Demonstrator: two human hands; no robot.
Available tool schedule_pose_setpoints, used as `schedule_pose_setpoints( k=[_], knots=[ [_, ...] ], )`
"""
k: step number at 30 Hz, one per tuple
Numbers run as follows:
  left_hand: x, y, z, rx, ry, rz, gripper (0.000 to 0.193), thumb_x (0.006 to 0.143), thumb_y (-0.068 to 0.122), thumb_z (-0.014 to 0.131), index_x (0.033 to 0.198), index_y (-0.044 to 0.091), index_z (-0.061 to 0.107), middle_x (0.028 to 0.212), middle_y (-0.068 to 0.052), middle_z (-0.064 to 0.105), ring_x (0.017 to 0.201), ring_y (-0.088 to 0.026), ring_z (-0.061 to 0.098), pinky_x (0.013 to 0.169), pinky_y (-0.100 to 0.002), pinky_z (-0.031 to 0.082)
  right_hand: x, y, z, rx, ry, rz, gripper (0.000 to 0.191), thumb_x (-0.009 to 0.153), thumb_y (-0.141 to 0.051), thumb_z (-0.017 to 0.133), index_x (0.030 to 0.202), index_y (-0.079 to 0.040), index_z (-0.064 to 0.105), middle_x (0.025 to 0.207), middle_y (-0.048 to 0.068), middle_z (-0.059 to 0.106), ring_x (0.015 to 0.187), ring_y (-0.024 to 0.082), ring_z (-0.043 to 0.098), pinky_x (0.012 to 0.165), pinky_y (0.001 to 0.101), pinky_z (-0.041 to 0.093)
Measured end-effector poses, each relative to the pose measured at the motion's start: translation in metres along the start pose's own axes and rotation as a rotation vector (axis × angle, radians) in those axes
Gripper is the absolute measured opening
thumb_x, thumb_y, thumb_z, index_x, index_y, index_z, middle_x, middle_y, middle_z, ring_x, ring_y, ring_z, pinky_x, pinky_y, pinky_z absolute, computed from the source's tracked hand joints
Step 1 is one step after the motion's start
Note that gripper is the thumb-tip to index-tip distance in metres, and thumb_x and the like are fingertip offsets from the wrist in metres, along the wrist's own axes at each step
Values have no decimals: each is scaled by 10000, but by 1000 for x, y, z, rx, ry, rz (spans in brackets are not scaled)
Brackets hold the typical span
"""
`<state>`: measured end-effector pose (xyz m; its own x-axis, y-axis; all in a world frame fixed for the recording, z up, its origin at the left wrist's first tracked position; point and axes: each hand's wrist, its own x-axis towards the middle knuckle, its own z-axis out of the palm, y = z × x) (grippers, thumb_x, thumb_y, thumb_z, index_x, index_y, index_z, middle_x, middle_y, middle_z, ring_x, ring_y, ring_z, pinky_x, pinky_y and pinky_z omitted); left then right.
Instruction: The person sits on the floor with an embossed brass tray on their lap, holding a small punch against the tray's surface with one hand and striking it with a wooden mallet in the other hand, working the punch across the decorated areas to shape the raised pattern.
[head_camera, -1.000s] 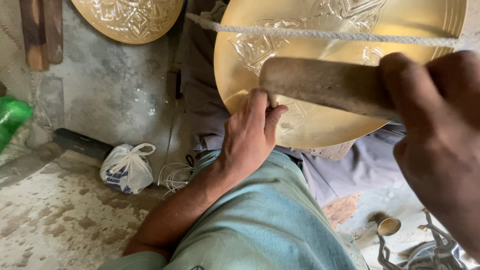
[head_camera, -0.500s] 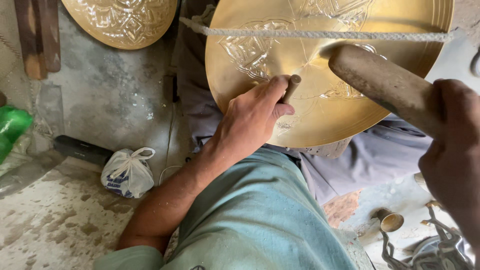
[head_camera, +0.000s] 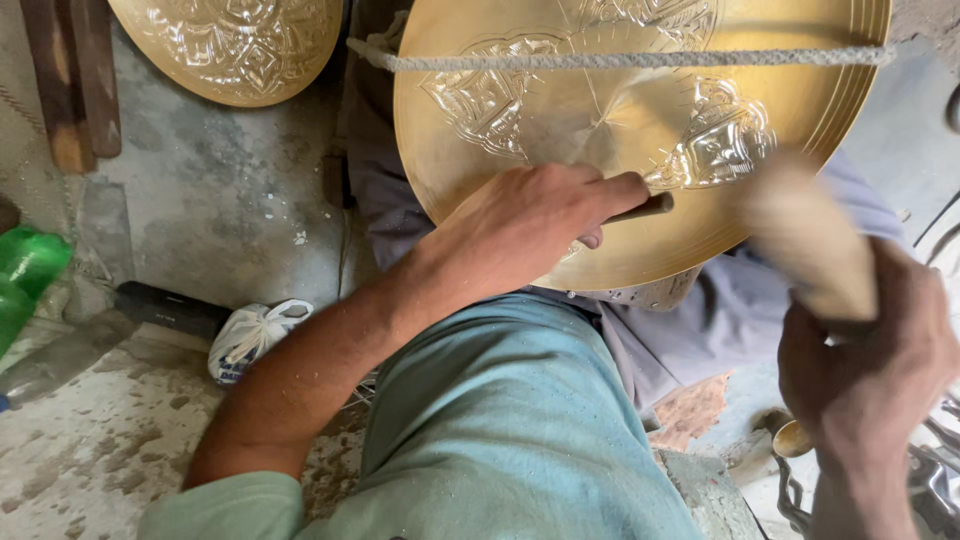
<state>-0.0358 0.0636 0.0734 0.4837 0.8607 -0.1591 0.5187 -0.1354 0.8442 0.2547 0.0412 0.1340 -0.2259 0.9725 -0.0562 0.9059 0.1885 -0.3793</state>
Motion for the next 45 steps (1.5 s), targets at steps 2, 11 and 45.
schedule_pose_setpoints(
  k=[2, 11, 45],
  knots=[
    [7, 1, 0, 17, -40, 9, 314, 954, -25, 545, 1237, 107, 578, 898, -81, 733, 848, -231, 773, 672, -398, 602, -9, 1, 4, 137, -29, 142, 379, 957, -10, 756, 1268, 42, 546, 1059, 185, 730, 934, 275, 741, 858, 343, 584],
    [7, 2, -2, 34, -18, 26, 294, 909, -27, 590, 1180, 84, 572, 892, -92, 737, 846, -266, 770, 660, -423, 601, -1, 3, 7, -6, -81, 144, 384, 878, -16, 756, 1228, 33, 604, 1003, 223, 728, 858, 301, 723, 809, 385, 580],
    [-56, 8, 61, -9, 782, -346, 327, 1007, 214, 743, 1017, 10, 487, 848, -184, 619, 763, -402, 647, 647, -495, 510, 108, -122, -43, -321, -176, -648, 558, 710, 109, 783, 1255, 32, 686, 1065, 234, 610, 928, 383, 653, 768, 453, 541]
  ],
)
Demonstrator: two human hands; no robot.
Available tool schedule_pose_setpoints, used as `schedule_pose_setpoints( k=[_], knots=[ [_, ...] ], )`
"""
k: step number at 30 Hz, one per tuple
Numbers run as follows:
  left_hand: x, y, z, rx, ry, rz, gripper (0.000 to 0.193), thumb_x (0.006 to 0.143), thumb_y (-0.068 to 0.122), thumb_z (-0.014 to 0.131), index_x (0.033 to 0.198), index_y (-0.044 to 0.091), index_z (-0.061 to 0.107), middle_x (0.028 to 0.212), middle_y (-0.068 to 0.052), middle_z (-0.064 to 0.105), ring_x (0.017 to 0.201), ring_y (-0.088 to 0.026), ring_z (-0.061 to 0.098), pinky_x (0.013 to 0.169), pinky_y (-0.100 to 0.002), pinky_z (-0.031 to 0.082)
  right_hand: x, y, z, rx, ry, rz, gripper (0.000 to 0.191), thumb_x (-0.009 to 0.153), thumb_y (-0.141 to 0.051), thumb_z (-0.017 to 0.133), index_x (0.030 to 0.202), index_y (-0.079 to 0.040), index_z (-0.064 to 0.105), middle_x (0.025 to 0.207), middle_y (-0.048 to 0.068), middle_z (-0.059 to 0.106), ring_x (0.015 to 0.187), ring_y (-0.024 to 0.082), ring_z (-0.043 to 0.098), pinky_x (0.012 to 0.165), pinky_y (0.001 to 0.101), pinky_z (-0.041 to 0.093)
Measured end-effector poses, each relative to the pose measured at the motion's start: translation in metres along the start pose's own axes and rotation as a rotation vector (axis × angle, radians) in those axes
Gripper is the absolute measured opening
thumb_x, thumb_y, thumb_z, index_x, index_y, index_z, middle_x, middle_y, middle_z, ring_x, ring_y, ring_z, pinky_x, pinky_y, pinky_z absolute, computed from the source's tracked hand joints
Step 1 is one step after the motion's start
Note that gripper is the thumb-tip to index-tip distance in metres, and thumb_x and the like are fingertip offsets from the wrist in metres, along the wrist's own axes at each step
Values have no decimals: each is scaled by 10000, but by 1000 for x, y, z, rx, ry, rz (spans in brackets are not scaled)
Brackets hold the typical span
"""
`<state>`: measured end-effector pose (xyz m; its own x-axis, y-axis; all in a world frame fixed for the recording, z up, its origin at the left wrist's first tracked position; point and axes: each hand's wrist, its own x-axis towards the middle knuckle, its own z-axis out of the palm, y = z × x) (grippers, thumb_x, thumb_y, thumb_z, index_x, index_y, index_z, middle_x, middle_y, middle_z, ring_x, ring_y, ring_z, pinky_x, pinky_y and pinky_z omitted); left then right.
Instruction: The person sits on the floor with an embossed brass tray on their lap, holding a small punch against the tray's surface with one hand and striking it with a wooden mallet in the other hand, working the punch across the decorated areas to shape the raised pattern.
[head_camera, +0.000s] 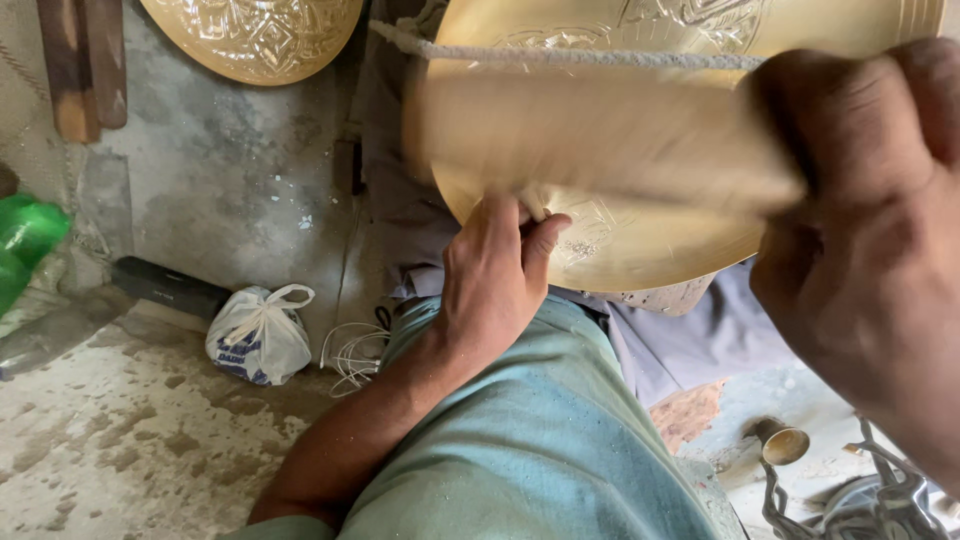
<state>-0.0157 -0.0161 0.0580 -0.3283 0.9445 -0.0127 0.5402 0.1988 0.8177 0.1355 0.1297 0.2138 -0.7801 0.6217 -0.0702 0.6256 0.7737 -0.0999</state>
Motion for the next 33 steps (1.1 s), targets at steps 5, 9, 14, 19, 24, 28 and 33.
schedule_pose_setpoints(
  k=[5, 9, 14, 19, 24, 28, 33],
  knots=[
    [3, -2, 1, -73, -96, -87, 321, 1007, 194, 729, 1053, -9, 485, 838, -193, 637, 756, -412, 668, 601, -487, 497, -4, 11, 13, -55, 1, 15, 485, 801, 132, 777, 1257, -3, 687, 1044, 205, 611, 910, 343, 652, 744, 427, 531],
    [5, 0, 0, -137, -60, -31, 291, 1025, 170, 715, 1078, 0, 485, 880, -170, 656, 784, -377, 698, 638, -467, 520, -4, 13, 12, -128, -19, 19, 426, 846, 104, 792, 1244, 0, 680, 996, 203, 612, 840, 320, 639, 676, 417, 522],
    [6, 2, -3, -143, -69, -21, 273, 1014, 148, 718, 1087, 2, 499, 888, -151, 657, 784, -355, 708, 637, -455, 522, -6, 6, 7, -176, -39, 38, 446, 743, 101, 754, 1166, -31, 701, 975, 202, 650, 790, 315, 644, 650, 403, 537],
    [17, 8, -6, -130, -110, 21, 284, 1009, 140, 734, 1106, 6, 504, 904, -160, 643, 804, -354, 697, 676, -455, 538, -43, 18, 14, 38, -6, 132, 444, 846, 191, 651, 1249, 3, 638, 1030, 206, 643, 866, 338, 644, 782, 425, 539],
    [46, 8, -5, -289, -388, 104, 379, 972, 167, 705, 1272, 28, 520, 917, -140, 665, 819, -288, 749, 657, -397, 587, -98, 34, 41, 108, -126, 458, 380, 934, 217, 591, 1270, 41, 598, 976, 206, 620, 857, 346, 647, 793, 423, 533],
    [65, 3, 0, -141, -597, 197, 364, 937, 157, 718, 1236, 62, 535, 959, -143, 714, 875, -351, 729, 692, -476, 529, -133, 46, 66, 77, -49, 447, 378, 928, 219, 584, 1269, 58, 581, 1011, 210, 626, 881, 351, 659, 828, 398, 542],
    [66, 3, 0, -94, -606, 203, 371, 935, 184, 745, 1209, 62, 528, 948, -152, 704, 879, -359, 718, 700, -484, 527, -151, 54, 81, 211, 14, 532, 480, 876, 204, 573, 1342, 92, 547, 1047, 241, 624, 879, 353, 658, 802, 400, 542]
  ],
)
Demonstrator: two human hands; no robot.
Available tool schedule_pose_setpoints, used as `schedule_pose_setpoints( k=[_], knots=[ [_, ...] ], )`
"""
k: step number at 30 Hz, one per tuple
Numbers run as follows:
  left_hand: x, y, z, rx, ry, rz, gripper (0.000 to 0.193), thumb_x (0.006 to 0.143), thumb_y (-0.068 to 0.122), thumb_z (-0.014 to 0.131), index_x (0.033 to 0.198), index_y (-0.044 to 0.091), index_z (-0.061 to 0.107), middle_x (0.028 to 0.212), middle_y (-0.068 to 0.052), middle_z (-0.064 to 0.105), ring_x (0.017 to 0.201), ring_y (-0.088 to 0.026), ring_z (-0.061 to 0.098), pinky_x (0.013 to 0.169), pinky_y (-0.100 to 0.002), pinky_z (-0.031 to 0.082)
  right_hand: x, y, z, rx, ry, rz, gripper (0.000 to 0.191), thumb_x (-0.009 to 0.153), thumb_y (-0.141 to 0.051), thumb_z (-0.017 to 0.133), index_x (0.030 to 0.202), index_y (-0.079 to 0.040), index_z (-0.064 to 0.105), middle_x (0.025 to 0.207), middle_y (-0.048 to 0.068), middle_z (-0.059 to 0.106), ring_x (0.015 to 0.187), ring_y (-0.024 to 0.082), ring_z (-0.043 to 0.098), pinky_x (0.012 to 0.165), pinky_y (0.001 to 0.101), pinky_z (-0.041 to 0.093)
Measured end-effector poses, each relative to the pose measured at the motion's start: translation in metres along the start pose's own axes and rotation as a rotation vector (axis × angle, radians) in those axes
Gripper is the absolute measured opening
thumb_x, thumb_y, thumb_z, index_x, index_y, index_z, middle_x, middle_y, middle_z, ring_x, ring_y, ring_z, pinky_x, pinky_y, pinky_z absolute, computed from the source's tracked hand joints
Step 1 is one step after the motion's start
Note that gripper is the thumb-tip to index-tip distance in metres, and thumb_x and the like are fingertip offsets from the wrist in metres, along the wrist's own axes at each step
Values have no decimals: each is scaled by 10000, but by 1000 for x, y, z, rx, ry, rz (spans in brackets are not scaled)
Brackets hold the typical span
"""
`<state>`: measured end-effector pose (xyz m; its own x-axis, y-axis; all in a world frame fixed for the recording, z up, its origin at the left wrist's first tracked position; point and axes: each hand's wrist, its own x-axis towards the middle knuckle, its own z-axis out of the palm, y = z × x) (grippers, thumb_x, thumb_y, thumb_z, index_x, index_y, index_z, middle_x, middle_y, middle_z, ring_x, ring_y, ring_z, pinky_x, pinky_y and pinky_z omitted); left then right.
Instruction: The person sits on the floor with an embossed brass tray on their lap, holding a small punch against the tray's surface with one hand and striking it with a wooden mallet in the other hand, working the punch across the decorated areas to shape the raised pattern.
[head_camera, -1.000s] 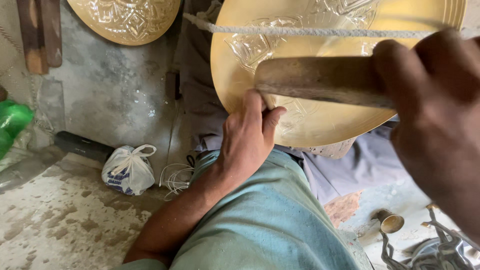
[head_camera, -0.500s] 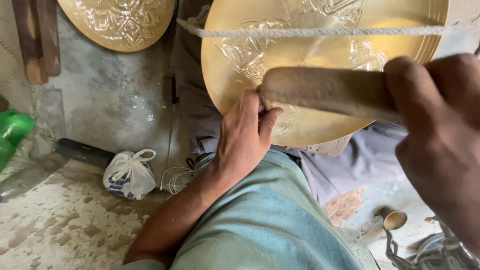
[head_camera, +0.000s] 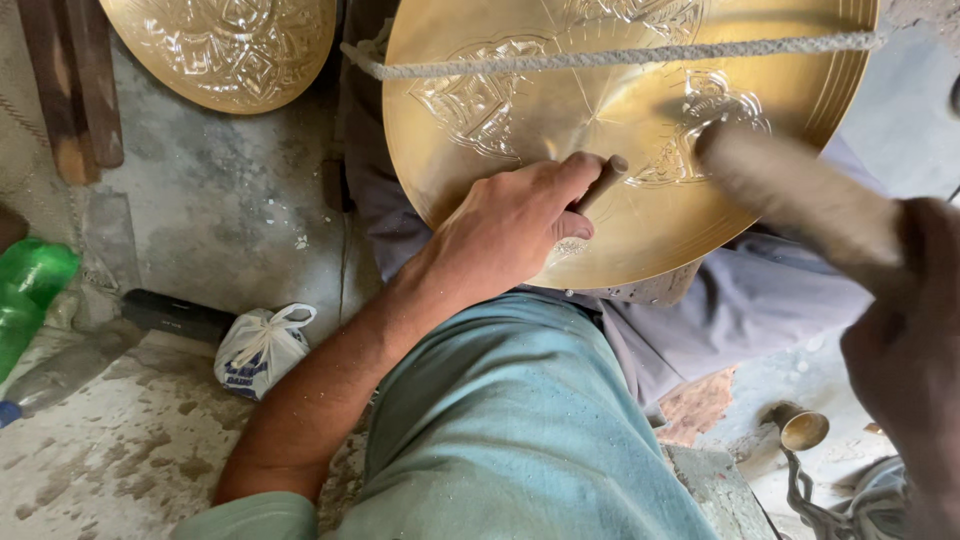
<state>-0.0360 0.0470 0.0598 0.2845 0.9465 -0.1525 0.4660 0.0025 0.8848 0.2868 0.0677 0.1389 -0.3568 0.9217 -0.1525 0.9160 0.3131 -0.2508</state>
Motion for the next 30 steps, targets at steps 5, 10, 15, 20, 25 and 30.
schedule_pose_setpoints(
  k=[5, 10, 15, 20, 25, 30],
  knots=[
    [4, 7, -1, 13, -42, 67, 320, 927, 133, 716, 1192, 69, 549, 971, -134, 714, 878, -308, 739, 703, -454, 564, -1, -13, 4, -29, 35, -27, 445, 895, 130, 654, 1332, 72, 590, 1034, 252, 670, 898, 360, 679, 803, 408, 558],
    [19, 14, -4, 48, -220, 28, 342, 921, -23, 599, 1244, 81, 555, 939, -100, 711, 883, -231, 772, 671, -411, 607, -2, -35, 11, 258, 99, 297, 462, 876, 8, 696, 1318, 56, 570, 1138, 218, 695, 955, 315, 715, 780, 405, 576],
    [23, 20, -5, 104, -299, 35, 264, 937, -41, 574, 1176, 72, 573, 917, -82, 712, 874, -211, 777, 688, -416, 606, -12, -42, 14, 17, -17, 266, 474, 833, 12, 735, 1300, 18, 651, 988, 204, 741, 834, 336, 747, 760, 434, 590],
    [11, 16, -6, 34, -205, 43, 343, 910, -56, 574, 1228, 72, 573, 951, -89, 715, 883, -238, 781, 678, -419, 594, -5, -39, 14, 98, 41, 225, 424, 854, -34, 739, 1239, 50, 584, 970, 197, 708, 825, 329, 712, 736, 429, 570],
    [-9, 11, 3, -4, 103, -6, 350, 940, 14, 632, 1275, 17, 532, 1005, -152, 676, 875, -295, 750, 639, -412, 574, 27, -57, -7, 314, 121, 162, 376, 973, -75, 762, 1207, 62, 502, 1057, 175, 677, 917, 334, 696, 810, 445, 546],
    [-35, 14, 22, 33, 423, -90, 311, 935, 124, 752, 1082, 7, 504, 939, -193, 638, 833, -411, 663, 687, -497, 512, 67, -96, -47, -226, 48, -298, 419, 845, 77, 727, 1251, -3, 663, 1133, 200, 639, 1006, 381, 660, 876, 445, 548]
  ],
)
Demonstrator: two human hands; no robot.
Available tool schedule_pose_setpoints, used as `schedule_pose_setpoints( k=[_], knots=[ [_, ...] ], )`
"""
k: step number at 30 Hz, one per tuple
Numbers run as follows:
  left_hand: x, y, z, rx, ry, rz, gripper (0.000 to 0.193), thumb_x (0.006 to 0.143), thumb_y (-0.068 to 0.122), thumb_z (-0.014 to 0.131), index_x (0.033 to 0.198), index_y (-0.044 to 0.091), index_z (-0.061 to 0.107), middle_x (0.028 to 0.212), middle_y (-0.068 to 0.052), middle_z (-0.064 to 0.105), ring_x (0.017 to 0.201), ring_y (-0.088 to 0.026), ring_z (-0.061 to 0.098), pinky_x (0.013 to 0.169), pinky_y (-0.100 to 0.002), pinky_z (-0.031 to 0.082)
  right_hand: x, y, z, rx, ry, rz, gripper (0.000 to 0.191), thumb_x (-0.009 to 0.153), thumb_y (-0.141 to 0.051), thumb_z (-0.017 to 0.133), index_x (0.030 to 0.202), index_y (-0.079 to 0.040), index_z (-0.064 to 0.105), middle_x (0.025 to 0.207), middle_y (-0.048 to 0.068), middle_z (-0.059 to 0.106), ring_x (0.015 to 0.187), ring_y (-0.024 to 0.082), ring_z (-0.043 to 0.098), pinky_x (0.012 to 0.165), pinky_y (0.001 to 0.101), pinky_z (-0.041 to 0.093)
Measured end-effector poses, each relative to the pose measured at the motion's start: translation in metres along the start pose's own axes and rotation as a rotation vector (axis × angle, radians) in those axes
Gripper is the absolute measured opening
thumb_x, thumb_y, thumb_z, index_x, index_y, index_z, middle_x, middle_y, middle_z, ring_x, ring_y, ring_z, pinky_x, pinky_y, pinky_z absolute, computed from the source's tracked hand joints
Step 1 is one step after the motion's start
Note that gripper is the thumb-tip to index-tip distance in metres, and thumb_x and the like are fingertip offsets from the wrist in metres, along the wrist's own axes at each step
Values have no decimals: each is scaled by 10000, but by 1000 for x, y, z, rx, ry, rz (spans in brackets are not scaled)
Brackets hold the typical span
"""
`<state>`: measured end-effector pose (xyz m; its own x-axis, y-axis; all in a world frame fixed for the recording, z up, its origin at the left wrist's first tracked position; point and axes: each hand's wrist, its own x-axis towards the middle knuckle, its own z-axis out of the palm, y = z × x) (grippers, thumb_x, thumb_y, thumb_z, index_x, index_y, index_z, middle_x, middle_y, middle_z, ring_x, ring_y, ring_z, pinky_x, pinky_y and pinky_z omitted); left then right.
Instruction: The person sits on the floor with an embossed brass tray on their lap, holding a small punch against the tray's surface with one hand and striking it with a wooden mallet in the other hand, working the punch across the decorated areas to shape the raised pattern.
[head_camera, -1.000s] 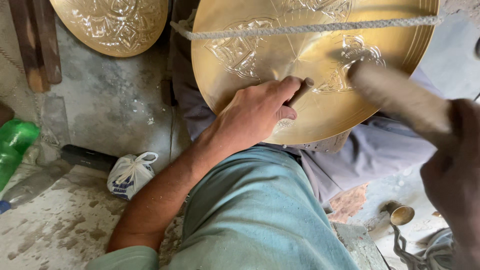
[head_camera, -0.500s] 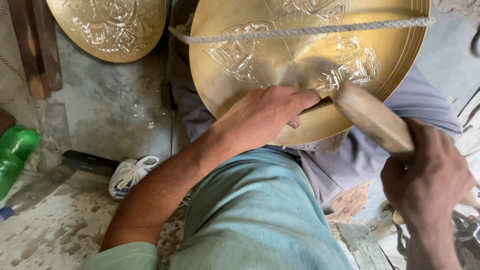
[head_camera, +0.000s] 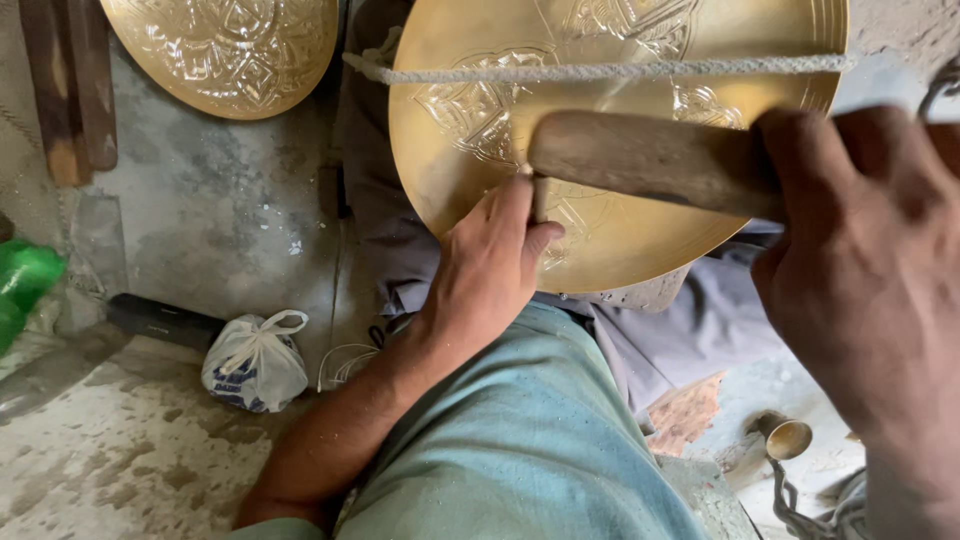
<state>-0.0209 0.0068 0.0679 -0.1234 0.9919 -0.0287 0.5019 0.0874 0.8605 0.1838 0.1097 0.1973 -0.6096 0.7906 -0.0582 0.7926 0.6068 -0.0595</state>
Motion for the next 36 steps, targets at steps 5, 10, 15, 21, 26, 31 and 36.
schedule_pose_setpoints(
  k=[5, 10, 15, 21, 26, 31, 36],
  knots=[
    [-9, -5, 3, -45, 24, -128, 294, 970, 135, 739, 1040, -6, 491, 885, -192, 624, 798, -415, 662, 665, -497, 514, 37, -22, -17, -64, -118, -39, 364, 943, -8, 707, 1298, 15, 628, 1015, 188, 620, 845, 354, 636, 796, 442, 521],
    [-8, -7, 6, -17, 49, -37, 289, 959, 132, 758, 1021, 6, 505, 912, -213, 643, 822, -432, 661, 690, -510, 511, 52, -27, -34, -104, -76, -152, 419, 795, -50, 700, 1214, -63, 685, 969, 141, 675, 838, 334, 679, 817, 443, 533],
    [-5, -4, 1, -34, 24, -49, 305, 913, 126, 755, 1035, -25, 519, 887, -207, 663, 801, -399, 688, 664, -493, 526, 37, -24, -35, -252, -139, -73, 369, 796, -31, 762, 1151, -111, 706, 918, 96, 722, 792, 292, 715, 769, 412, 560],
    [-10, -10, -56, -119, 170, -96, 187, 1051, 96, 702, 1040, 3, 540, 945, -97, 710, 820, -164, 776, 693, -290, 641, -52, 22, 2, 362, 118, 421, 411, 910, -76, 802, 1232, 42, 577, 1058, 200, 729, 931, 281, 734, 824, 384, 584],
    [-19, -12, -92, -150, 362, -149, 246, 1029, 87, 701, 1124, -43, 515, 1117, -108, 675, 818, -138, 729, 663, -256, 638, -145, 59, 105, 711, 184, 904, 434, 930, -253, 820, 1136, 62, 603, 1014, 169, 723, 877, 195, 708, 756, 342, 579],
    [-25, -1, -93, -163, 405, -158, 295, 1013, 118, 699, 1179, -44, 517, 1123, -108, 652, 785, -134, 700, 623, -257, 632, -226, 36, 171, 823, 98, 1233, 386, 832, -211, 797, 1096, 35, 658, 922, 158, 740, 795, 217, 685, 713, 362, 537],
    [-34, 11, -80, -170, 368, -43, 294, 1006, 134, 689, 1161, -39, 510, 1197, -110, 625, 839, -134, 722, 607, -252, 645, -241, 0, 200, 751, 318, 1133, 551, 770, -160, 817, 1238, 40, 606, 1069, 203, 713, 946, 303, 675, 868, 393, 519]
  ],
)
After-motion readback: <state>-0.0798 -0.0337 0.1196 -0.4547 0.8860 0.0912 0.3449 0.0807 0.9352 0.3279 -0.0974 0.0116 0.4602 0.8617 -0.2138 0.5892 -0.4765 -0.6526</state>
